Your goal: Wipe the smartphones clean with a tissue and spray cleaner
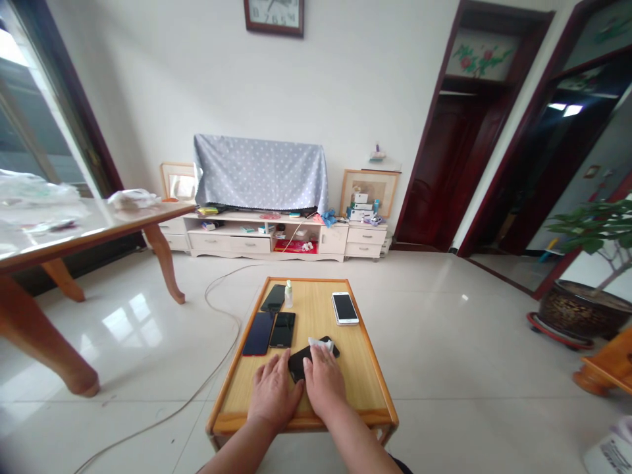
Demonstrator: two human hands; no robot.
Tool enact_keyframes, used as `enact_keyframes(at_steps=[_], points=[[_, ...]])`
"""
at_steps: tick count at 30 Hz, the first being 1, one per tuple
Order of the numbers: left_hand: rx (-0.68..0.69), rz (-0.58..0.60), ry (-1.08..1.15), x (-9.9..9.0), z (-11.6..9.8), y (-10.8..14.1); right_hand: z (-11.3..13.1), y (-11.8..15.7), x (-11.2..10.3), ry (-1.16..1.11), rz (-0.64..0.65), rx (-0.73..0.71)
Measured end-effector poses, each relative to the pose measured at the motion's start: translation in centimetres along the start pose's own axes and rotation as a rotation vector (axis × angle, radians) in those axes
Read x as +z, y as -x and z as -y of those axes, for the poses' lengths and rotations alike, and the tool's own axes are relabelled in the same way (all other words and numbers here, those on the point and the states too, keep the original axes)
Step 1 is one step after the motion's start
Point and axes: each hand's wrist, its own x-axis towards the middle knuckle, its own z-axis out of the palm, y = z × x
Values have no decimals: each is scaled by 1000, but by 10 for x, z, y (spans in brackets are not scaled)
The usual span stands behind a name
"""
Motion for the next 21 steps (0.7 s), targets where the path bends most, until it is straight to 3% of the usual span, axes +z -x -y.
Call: enact_keyframes(at_steps=[5,11,17,21], points=[[7,45,-4,-1,3,1,19,5,1,-107,91,-205],[-30,-33,7,-2,-3,0,3,-9,2,-81,41,-67],[-6,39,-58,-4,-10,-6,7,-18,-1,-239,96,-163],[-22,-9,-55,0,-10,-9,-16,-38,-9,-134,4,-45]])
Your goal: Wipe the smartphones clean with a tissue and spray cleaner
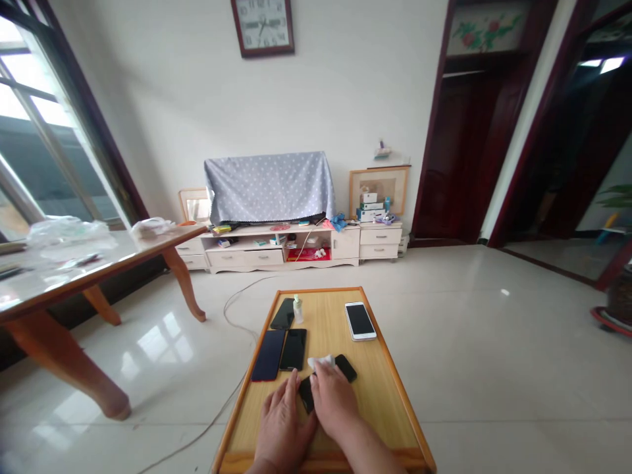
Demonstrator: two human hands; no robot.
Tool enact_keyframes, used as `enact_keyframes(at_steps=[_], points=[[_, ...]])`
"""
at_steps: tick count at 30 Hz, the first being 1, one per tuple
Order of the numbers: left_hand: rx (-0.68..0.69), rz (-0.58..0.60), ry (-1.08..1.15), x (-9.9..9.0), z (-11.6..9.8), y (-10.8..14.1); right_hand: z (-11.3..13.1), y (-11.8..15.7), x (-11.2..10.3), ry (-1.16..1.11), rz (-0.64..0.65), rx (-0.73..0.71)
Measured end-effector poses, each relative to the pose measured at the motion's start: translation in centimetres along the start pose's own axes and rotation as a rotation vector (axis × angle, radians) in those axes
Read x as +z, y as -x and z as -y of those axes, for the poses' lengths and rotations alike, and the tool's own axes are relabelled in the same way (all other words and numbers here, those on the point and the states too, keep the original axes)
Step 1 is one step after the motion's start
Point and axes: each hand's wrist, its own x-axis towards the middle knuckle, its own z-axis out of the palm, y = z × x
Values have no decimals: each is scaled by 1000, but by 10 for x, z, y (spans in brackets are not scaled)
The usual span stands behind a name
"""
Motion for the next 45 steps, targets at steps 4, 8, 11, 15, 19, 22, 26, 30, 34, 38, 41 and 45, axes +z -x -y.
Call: enact_keyframes(at_steps=[4,8,11,15,19,22,26,30,34,38,41,45], points=[[5,15,3,2,2,-2,-12,-3,8,48,-47,73],[1,34,18,0,3,-4,2,8,23,10,60,-59],[7,51,8,-2,3,-4,5,8,16,-10,38,0],[20,36,1,-1,5,-3,-5,1,-4,-24,-13,83],[38,26,1,1,7,-2,-10,1,-18,5,-39,77],[42,15,4,2,7,-2,-12,6,-20,17,-10,53],[51,-12,10,6,8,0,-17,12,-19,-1,-9,93],[59,-23,11,7,6,2,-27,11,-17,-91,-13,167],[48,-3,2,4,0,3,-40,11,-15,-124,-39,244],[40,15,-9,3,-4,5,-45,12,-17,-25,-128,298],[46,-9,-20,5,-4,5,-36,14,-17,47,-150,255],[-15,-41,-54,8,-5,2,-11,26,-10,104,-106,137]])
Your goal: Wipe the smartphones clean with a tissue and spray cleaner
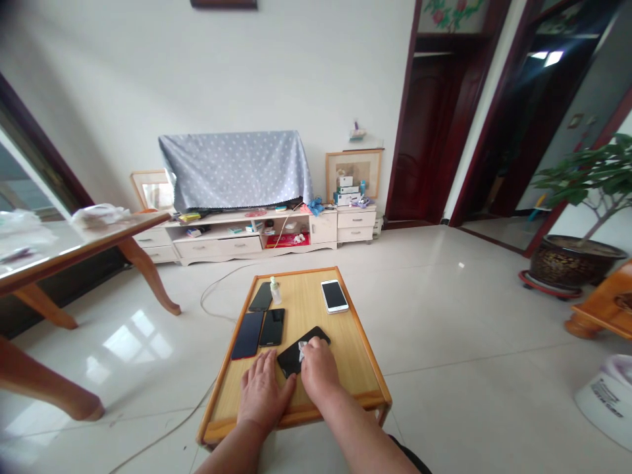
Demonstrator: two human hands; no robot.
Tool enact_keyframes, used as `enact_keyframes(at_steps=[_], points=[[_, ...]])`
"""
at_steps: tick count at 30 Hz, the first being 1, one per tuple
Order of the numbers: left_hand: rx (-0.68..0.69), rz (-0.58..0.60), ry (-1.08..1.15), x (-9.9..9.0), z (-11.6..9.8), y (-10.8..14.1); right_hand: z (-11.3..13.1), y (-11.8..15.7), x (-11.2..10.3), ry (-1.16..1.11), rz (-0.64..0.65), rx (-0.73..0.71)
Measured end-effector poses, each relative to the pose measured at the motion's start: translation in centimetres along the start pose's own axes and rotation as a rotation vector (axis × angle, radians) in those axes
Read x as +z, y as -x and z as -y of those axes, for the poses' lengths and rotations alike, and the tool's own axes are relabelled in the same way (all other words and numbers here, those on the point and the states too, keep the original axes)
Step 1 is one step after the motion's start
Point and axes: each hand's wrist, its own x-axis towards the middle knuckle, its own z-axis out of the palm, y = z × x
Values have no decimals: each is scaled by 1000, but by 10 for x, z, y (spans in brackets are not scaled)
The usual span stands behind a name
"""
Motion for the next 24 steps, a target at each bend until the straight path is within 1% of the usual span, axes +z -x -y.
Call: enact_keyframes(at_steps=[3,5,10,12,14,18,19,21,24], points=[[-26,30,-24,0,-2,-2,14,12,2,12,32,-81],[-23,42,-31,0,-3,-3,14,12,0,17,45,-101],[4,33,-48,-2,-5,-2,-13,-15,-12,60,29,-10],[9,26,-49,-3,-6,-2,-18,-18,-13,69,37,-3],[-3,33,-47,-2,-5,-2,-12,-11,-9,63,70,-48],[-27,79,-51,-1,-4,-3,11,13,2,11,186,-221],[-29,81,-50,0,-3,-3,13,15,3,6,206,-231],[-23,64,-43,0,-4,-3,9,9,0,19,210,-180],[-11,26,-35,-1,-7,-3,-2,-6,-6,57,164,-57]])
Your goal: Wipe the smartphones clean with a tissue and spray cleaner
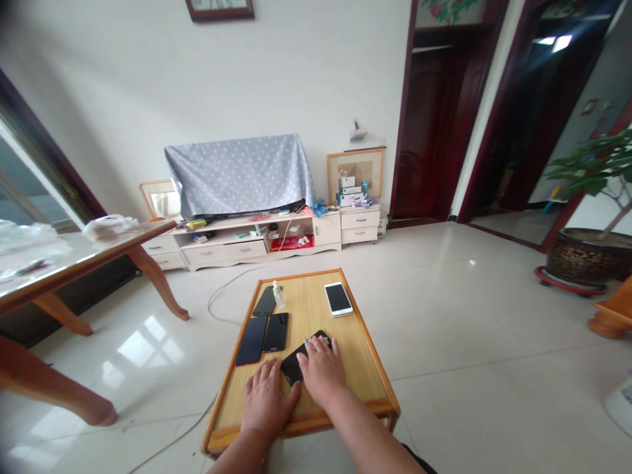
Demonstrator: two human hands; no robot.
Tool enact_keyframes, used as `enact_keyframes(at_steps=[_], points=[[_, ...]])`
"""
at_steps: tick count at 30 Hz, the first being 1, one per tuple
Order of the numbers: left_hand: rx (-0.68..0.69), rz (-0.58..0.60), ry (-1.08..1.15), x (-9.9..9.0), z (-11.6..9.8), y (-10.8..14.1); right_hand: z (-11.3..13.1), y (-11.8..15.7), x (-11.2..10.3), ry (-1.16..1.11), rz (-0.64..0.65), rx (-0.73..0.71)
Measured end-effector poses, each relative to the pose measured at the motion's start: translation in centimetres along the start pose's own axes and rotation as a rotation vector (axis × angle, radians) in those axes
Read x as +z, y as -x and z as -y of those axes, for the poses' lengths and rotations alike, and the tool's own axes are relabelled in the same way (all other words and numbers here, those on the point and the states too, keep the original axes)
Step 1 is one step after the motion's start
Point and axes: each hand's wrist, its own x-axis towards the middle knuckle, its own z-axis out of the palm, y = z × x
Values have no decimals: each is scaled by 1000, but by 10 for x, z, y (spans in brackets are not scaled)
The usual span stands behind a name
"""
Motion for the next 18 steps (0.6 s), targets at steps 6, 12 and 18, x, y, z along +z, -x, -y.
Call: enact_keyframes(at_steps=[6,12,18], points=[[-11,54,-17,1,4,-1,18,11,9,-54,50,-134],[-5,23,0,-1,3,0,9,-3,0,-45,51,-38],[-7,30,0,-1,3,-2,11,-3,2,-53,69,-66]])
